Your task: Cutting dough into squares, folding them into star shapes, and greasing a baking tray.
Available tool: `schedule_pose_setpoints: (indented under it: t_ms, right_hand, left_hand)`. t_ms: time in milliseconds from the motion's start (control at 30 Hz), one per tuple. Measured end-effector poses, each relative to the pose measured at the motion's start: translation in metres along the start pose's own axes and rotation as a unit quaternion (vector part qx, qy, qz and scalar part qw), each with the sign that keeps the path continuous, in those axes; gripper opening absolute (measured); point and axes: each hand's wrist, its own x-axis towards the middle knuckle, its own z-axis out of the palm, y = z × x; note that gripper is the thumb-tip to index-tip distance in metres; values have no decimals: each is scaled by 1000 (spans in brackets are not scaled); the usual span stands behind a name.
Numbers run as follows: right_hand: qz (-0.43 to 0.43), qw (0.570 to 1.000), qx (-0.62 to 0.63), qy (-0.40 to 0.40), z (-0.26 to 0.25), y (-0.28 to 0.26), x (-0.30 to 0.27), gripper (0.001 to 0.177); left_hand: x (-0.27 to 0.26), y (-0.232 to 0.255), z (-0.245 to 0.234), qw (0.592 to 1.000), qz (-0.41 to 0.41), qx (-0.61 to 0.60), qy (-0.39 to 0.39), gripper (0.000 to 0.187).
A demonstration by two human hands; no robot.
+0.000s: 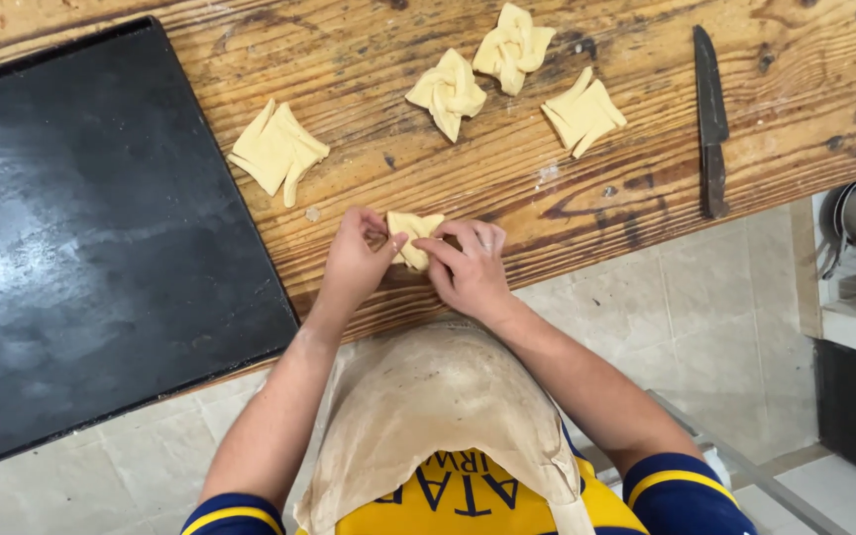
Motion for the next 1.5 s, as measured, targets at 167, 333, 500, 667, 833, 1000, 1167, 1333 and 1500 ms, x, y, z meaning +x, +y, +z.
schedule_pose_setpoints:
  t_ms: [167, 333, 500, 667, 833, 1000, 1167, 1333, 1500]
  right_hand:
    - [79, 992, 69, -69, -7, -16, -1, 30]
    - [124, 983, 115, -75, -4, -20, -3, 23]
    - [145, 976, 145, -75, -2, -22, 0, 20]
    - [137, 976, 149, -76, 3, -21, -3, 20]
    - [78, 987, 121, -70, 1, -15, -5, 19]
    - [65, 987, 119, -89, 6, 0, -16, 70]
    - [22, 999, 33, -30, 9, 3, -14, 39]
    - [-30, 998, -26, 56, 10, 3, -6, 23]
    - [-45, 994, -44, 91, 38, 36, -20, 8]
  left_hand:
    - [-4, -8, 9, 988, 48, -140, 43, 36]
    - [-32, -8, 9, 975, 91, -176, 104, 25]
    - [-51, -20, 4, 948, 274, -33, 160, 19]
    - [-58, -27, 0, 836, 498, 169, 156, 16]
    - [-49, -21, 0, 803, 546, 183, 153, 24]
    - [-26, -23, 1, 918, 346, 155, 119, 38]
    - [-28, 25, -23, 975, 177, 130, 41, 53]
    - [-7, 7, -20, 933, 308, 149, 111, 21]
    - [-16, 9, -14, 970, 219, 95, 45, 40]
